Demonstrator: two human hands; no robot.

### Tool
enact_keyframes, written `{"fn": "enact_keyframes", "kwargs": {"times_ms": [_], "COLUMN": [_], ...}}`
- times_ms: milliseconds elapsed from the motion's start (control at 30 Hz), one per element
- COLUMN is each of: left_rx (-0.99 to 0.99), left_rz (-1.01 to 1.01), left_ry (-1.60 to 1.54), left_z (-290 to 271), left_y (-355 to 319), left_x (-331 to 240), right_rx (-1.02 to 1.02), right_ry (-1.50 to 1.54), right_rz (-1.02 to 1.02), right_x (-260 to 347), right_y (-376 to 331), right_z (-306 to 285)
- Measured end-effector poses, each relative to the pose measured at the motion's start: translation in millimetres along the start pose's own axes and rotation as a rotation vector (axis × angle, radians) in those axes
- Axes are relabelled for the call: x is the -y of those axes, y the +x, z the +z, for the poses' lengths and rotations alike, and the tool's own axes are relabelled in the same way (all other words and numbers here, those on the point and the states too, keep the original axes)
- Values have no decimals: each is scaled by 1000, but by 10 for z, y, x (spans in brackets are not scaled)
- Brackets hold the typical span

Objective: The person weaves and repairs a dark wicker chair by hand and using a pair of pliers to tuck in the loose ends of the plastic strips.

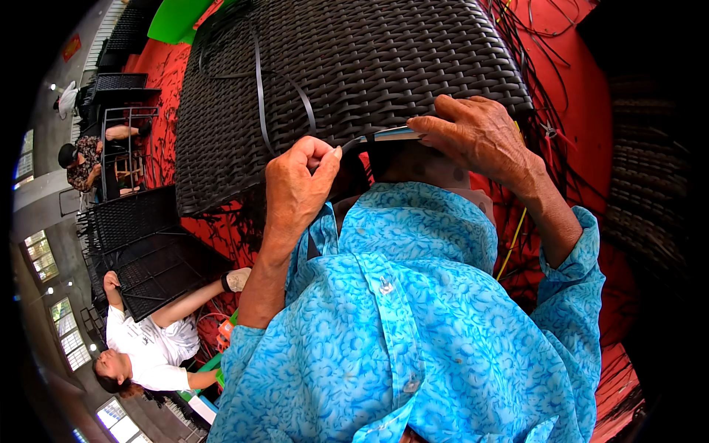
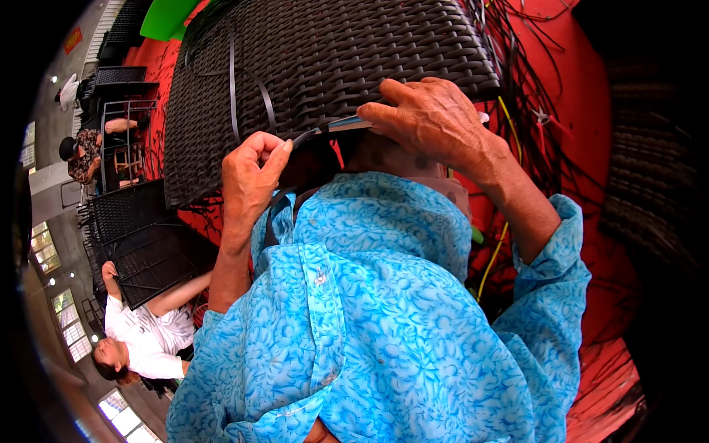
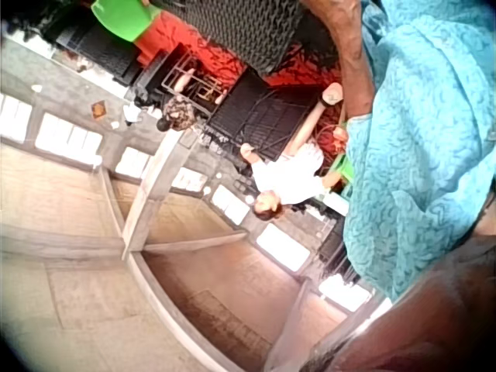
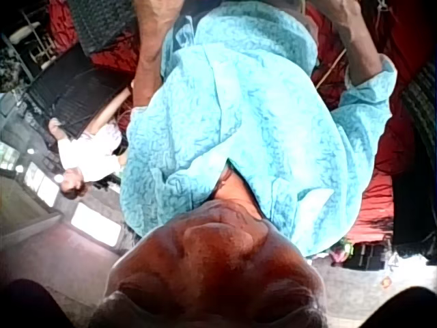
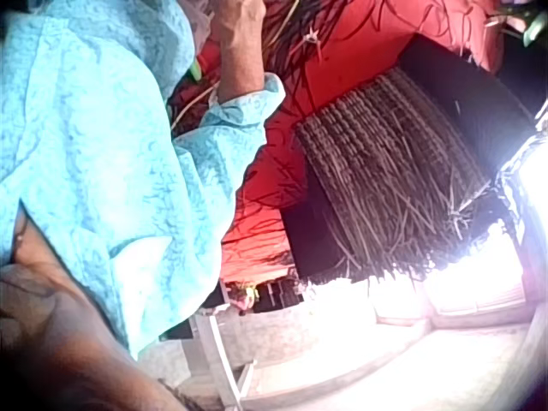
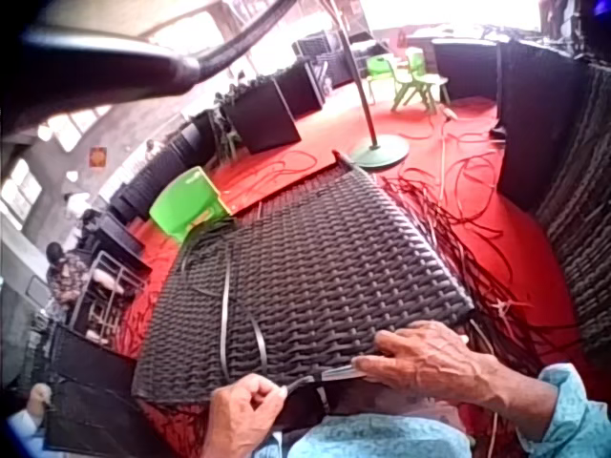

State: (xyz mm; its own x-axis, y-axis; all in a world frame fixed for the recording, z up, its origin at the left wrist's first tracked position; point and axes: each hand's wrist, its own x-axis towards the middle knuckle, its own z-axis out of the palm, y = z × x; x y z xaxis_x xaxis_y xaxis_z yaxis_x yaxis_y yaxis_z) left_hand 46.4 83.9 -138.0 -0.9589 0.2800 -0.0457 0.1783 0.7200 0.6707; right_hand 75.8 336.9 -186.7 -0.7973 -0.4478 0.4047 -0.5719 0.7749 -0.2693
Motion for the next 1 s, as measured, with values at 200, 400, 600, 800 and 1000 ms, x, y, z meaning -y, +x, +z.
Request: {"fn": "enact_keyframes", "kwargs": {"times_ms": [200, 400, 600, 800, 1000], "left_rx": [-28, 31, 13, 35, 115], "left_rz": [74, 89, 223, 366, 404], "left_ry": [72, 116, 160, 255, 336], "left_z": [72, 144, 105, 72, 96], "left_y": [27, 78, 106, 185, 325], "left_x": [30, 0, -6, -10, -15], "right_rx": [-13, -8, 29, 64, 91], "right_ry": [-10, -4, 10, 6, -60], "right_rz": [-11, 7, 49, 50, 73], "right_x": [-1, 28, 36, 53, 103], "right_y": [6, 6, -10, -89, -167], "right_z": [15, -1, -89, -156, -246]}}
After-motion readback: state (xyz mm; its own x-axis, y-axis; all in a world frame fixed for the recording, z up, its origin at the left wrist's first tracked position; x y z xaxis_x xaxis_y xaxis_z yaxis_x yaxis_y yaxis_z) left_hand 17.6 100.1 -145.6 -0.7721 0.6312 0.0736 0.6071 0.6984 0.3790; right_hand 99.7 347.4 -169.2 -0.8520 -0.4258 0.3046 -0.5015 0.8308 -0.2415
